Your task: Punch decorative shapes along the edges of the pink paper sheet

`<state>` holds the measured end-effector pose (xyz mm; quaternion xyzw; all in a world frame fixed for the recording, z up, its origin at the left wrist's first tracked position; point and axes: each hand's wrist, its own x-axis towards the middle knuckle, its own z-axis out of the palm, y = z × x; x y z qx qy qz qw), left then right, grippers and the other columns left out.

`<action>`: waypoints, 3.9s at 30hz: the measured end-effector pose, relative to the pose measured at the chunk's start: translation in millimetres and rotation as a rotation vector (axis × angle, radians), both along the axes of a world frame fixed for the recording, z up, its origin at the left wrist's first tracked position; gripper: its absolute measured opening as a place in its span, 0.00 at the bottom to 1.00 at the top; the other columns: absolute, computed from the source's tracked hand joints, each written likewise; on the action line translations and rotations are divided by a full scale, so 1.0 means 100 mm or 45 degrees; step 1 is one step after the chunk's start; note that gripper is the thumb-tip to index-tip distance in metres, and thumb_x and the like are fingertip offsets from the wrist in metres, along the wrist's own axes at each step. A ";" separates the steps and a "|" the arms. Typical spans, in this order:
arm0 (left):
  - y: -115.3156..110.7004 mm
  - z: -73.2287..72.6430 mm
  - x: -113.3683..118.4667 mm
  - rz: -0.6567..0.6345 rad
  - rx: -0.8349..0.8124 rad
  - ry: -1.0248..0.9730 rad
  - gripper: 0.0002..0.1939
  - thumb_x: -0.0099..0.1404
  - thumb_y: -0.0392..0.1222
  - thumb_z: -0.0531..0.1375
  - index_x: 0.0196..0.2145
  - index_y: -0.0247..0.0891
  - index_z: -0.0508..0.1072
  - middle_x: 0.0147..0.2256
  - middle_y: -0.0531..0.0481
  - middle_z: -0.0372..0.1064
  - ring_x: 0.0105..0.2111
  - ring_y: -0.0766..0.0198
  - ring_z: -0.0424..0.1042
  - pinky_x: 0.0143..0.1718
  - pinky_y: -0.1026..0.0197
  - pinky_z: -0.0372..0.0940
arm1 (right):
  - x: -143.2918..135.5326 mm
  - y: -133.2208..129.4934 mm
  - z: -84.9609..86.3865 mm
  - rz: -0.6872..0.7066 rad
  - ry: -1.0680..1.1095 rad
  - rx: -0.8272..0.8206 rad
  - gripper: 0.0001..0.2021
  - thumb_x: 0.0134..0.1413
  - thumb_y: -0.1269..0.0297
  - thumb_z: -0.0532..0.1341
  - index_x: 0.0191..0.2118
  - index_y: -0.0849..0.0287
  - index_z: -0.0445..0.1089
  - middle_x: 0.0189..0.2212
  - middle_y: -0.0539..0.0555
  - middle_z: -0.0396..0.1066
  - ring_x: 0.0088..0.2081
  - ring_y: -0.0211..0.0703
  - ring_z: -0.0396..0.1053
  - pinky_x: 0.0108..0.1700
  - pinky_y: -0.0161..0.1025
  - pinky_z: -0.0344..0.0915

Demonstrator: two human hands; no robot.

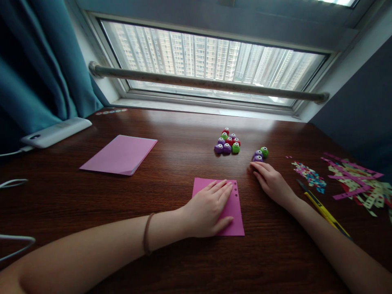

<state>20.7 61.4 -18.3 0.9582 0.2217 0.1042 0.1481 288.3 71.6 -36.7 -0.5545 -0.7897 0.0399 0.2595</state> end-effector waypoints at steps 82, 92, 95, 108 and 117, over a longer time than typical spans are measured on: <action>0.02 0.05 0.02 0.034 -0.054 0.057 0.40 0.60 0.53 0.54 0.60 0.24 0.46 0.60 0.34 0.47 0.61 0.50 0.45 0.60 0.50 0.45 | -0.50 -0.41 0.28 -0.092 0.285 -0.418 0.06 0.49 0.66 0.61 0.35 0.59 0.68 0.26 0.48 0.61 0.24 0.31 0.59 0.26 0.31 0.58; 0.03 0.04 0.02 0.035 -0.062 0.047 0.39 0.60 0.52 0.54 0.60 0.24 0.46 0.60 0.34 0.47 0.61 0.50 0.45 0.61 0.50 0.45 | -0.50 -0.41 0.31 -0.152 0.297 -0.487 0.06 0.49 0.63 0.61 0.32 0.60 0.67 0.27 0.49 0.65 0.26 0.34 0.62 0.28 0.32 0.59; 0.02 0.04 0.01 0.034 -0.071 0.035 0.39 0.60 0.51 0.55 0.60 0.25 0.46 0.60 0.34 0.47 0.61 0.50 0.45 0.61 0.49 0.45 | -0.50 -0.41 0.32 -0.135 0.344 -0.540 0.07 0.49 0.62 0.61 0.33 0.60 0.68 0.27 0.49 0.66 0.26 0.34 0.63 0.28 0.32 0.60; 0.02 0.04 0.01 0.033 -0.085 0.015 0.39 0.60 0.51 0.55 0.61 0.27 0.44 0.60 0.34 0.46 0.61 0.49 0.44 0.60 0.48 0.46 | -0.51 -0.43 0.29 -0.103 0.410 -0.600 0.08 0.47 0.61 0.62 0.31 0.60 0.67 0.25 0.49 0.67 0.24 0.34 0.63 0.25 0.31 0.60; 0.01 0.01 0.01 0.061 -0.068 0.004 0.39 0.61 0.53 0.54 0.60 0.25 0.45 0.60 0.33 0.46 0.62 0.49 0.41 0.60 0.47 0.44 | -0.51 -0.43 0.28 -0.040 0.338 -0.534 0.09 0.43 0.64 0.65 0.31 0.60 0.67 0.26 0.49 0.65 0.25 0.34 0.61 0.25 0.31 0.58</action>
